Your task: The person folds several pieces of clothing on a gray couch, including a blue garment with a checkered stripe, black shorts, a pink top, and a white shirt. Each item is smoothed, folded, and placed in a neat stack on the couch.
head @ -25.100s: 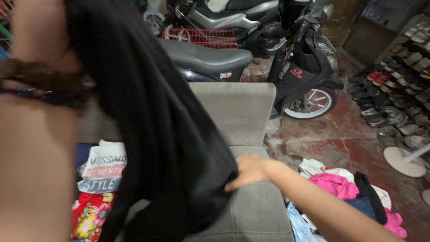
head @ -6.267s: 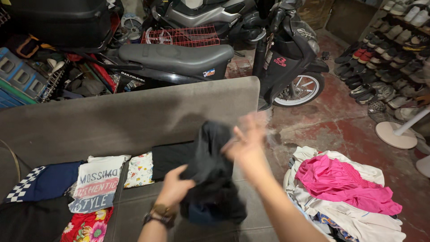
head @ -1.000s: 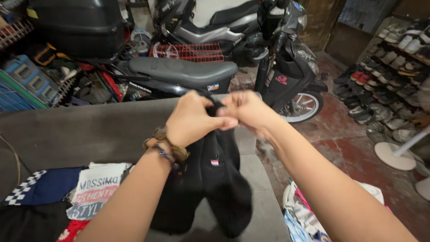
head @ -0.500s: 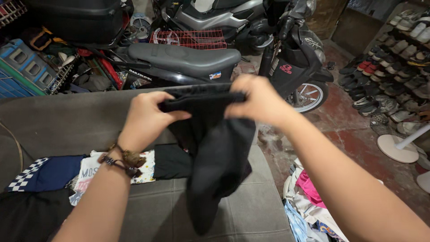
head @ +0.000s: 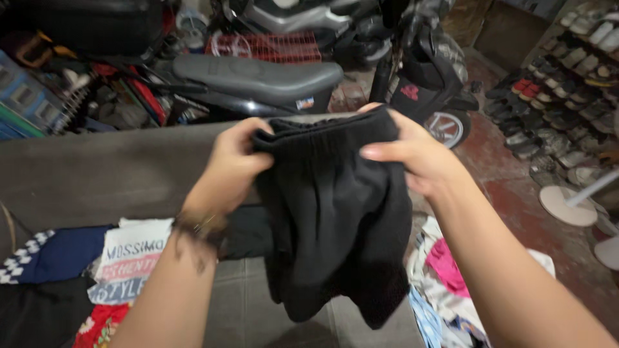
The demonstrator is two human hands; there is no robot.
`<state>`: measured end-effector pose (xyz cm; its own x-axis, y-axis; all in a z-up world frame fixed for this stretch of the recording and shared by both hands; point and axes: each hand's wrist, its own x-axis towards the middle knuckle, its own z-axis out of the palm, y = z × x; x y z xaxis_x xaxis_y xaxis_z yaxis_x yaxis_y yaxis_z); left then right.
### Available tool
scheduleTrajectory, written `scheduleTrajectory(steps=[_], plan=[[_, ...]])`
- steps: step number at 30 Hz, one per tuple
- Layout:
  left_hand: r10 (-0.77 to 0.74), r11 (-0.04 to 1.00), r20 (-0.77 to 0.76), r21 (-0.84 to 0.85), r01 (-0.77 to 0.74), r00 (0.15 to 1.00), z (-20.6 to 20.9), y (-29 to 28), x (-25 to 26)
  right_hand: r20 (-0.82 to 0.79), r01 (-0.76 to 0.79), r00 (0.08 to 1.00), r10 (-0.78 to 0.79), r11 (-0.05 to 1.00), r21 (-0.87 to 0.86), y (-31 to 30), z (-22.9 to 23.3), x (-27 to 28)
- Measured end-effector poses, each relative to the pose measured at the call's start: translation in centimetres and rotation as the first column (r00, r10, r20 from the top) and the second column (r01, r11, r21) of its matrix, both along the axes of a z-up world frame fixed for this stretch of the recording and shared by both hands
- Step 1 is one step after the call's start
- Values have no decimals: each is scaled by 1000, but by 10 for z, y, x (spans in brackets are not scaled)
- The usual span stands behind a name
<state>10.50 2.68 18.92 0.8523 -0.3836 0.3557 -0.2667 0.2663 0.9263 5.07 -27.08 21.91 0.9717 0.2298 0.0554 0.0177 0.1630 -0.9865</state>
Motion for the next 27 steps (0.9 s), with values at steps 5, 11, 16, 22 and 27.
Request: scheduleTrajectory(steps=[5,11,16,22,27], plan=[[-35,951,-11,309,37,999,-31,-31,30,121,91,992,-40,885,-457,-30,-42,37],[225,802,411,438,-407,884,-78,-66,82,351,364,925,-145,602,-711,-45,-79,67],[180,756,425,517,-401,887,-74,-73,94,643,619,752,-143,488,-615,-76,-102,70],[-307,635,458,751,-179,834,-150,-50,36,431,166,877,212,709,-685,-85,-202,10],[-591,330,90,934,138,802,-295,-22,-30,16,-245,927,375,636,-732,-55,-354,-73]])
